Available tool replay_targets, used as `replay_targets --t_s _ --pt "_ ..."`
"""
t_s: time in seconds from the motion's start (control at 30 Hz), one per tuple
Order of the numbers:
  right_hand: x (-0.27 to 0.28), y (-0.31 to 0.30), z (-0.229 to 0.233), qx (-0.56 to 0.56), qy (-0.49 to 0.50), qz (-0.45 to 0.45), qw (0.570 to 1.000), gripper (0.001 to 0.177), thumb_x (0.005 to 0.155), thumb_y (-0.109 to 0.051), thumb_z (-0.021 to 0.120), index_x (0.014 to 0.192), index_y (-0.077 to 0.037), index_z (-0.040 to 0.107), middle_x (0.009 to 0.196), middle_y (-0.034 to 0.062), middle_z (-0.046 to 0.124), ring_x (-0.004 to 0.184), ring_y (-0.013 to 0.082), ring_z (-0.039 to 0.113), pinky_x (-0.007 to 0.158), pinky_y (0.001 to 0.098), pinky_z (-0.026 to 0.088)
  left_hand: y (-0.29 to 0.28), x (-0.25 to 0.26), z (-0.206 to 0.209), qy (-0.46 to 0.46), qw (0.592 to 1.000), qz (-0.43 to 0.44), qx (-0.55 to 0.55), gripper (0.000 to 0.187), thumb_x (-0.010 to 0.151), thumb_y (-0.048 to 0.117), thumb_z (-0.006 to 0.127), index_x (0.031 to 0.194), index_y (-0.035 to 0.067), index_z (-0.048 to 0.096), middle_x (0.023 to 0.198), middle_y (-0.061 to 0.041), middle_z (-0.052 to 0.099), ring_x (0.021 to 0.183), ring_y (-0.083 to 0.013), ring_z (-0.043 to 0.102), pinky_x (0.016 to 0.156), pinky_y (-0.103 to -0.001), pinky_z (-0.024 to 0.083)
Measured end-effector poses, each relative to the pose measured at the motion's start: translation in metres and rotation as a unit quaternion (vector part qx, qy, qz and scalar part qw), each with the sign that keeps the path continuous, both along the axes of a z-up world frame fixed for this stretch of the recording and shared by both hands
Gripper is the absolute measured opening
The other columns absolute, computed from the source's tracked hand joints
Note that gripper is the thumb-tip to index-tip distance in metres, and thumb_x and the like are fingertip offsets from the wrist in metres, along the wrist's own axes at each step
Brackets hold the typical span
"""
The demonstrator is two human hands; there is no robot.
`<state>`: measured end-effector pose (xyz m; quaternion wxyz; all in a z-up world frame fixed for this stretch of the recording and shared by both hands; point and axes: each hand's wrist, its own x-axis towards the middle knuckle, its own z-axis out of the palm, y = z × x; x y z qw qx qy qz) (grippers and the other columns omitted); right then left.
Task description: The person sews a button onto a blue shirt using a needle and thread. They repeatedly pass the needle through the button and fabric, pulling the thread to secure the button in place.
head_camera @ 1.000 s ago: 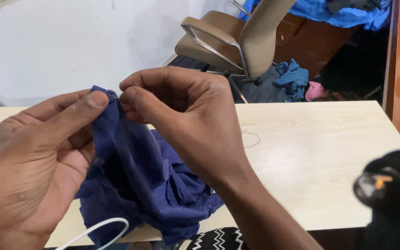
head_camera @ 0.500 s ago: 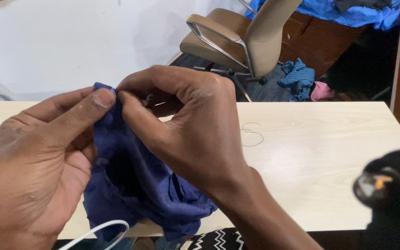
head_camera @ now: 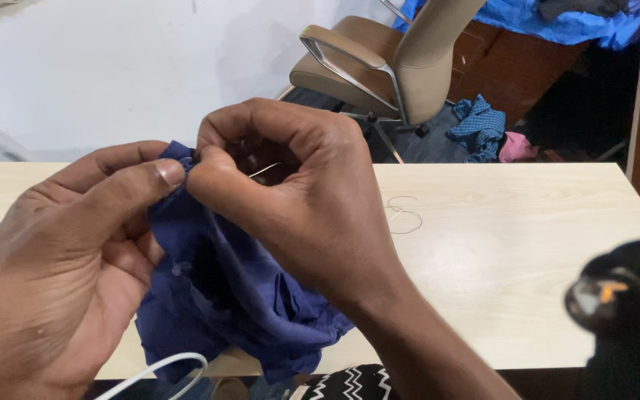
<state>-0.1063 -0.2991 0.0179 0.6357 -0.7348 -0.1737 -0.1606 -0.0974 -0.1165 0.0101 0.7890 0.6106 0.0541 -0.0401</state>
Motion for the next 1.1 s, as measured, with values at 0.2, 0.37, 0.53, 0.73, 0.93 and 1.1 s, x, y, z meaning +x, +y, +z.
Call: replay_targets --t_s 0.2,0.37,0.53,0.73,0.93,1.1 --pt "0.001 0.001 -0.008 0.139 0.08 0.08 0.984 0.016 0.096 -0.01 0.072 0.104 0.003 0.077 0.08 0.0016 0.071 0.07 0.0046 0.06 0.059 0.0181 0.046 0.002 -0.003 -0.002 -0.006 1.0 0.0 0.003 0.028 0.091 0.009 0.069 0.117 -0.002 0.067 0.103 -0.01 0.074 0.094 -0.0142 0.072 0.087 -0.03 0.061" --pt "0.001 -0.002 -0.012 0.198 0.159 0.124 0.959 0.019 0.094 -0.011 0.071 0.105 0.003 0.076 0.084 0.0066 0.075 0.075 0.0103 0.07 0.068 0.0232 0.058 0.004 -0.003 0.0 0.013 1.0 -0.024 -0.002 0.028 0.093 0.014 0.071 0.117 -0.002 0.071 0.101 -0.011 0.074 0.091 -0.0156 0.071 0.086 -0.032 0.06" --pt "0.004 -0.003 -0.02 0.271 0.226 0.165 0.921 0.02 0.097 -0.015 0.069 0.104 0.003 0.074 0.088 0.0102 0.074 0.079 0.0137 0.071 0.075 0.0271 0.062 0.004 -0.005 0.0 0.029 0.999 -0.038 -0.015 0.031 0.093 0.02 0.071 0.114 -0.002 0.071 0.097 -0.009 0.074 0.089 -0.0148 0.071 0.084 -0.031 0.059" --pt "0.005 -0.006 -0.032 0.371 0.227 0.246 0.866 0.022 0.101 -0.022 0.069 0.105 -0.001 0.069 0.096 0.0105 0.072 0.086 0.0142 0.07 0.085 0.0277 0.06 0.002 -0.007 -0.003 0.047 0.999 -0.011 -0.022 0.031 0.092 0.021 0.073 0.114 0.0 0.07 0.097 -0.006 0.073 0.089 -0.0115 0.068 0.083 -0.027 0.058" --pt "0.006 -0.01 -0.021 0.247 0.187 0.131 0.942 0.024 0.093 -0.015 0.075 0.109 0.002 0.072 0.099 0.0112 0.075 0.091 0.0139 0.072 0.086 0.0281 0.062 -0.004 -0.006 0.001 -0.001 0.999 0.02 -0.03 0.028 0.094 0.012 0.072 0.12 0.0 0.07 0.105 -0.009 0.073 0.095 -0.0139 0.069 0.084 -0.029 0.056" --pt "-0.005 -0.004 -0.008 0.091 0.042 0.087 0.991 0.033 0.089 -0.011 0.077 0.119 0.0 0.07 0.104 0.0099 0.076 0.097 0.0129 0.076 0.089 0.027 0.067 -0.014 -0.012 0.013 -0.017 0.998 0.054 0.024 0.026 0.093 0.01 0.07 0.116 -0.002 0.068 0.106 -0.012 0.075 0.101 -0.0185 0.074 0.093 -0.031 0.061"
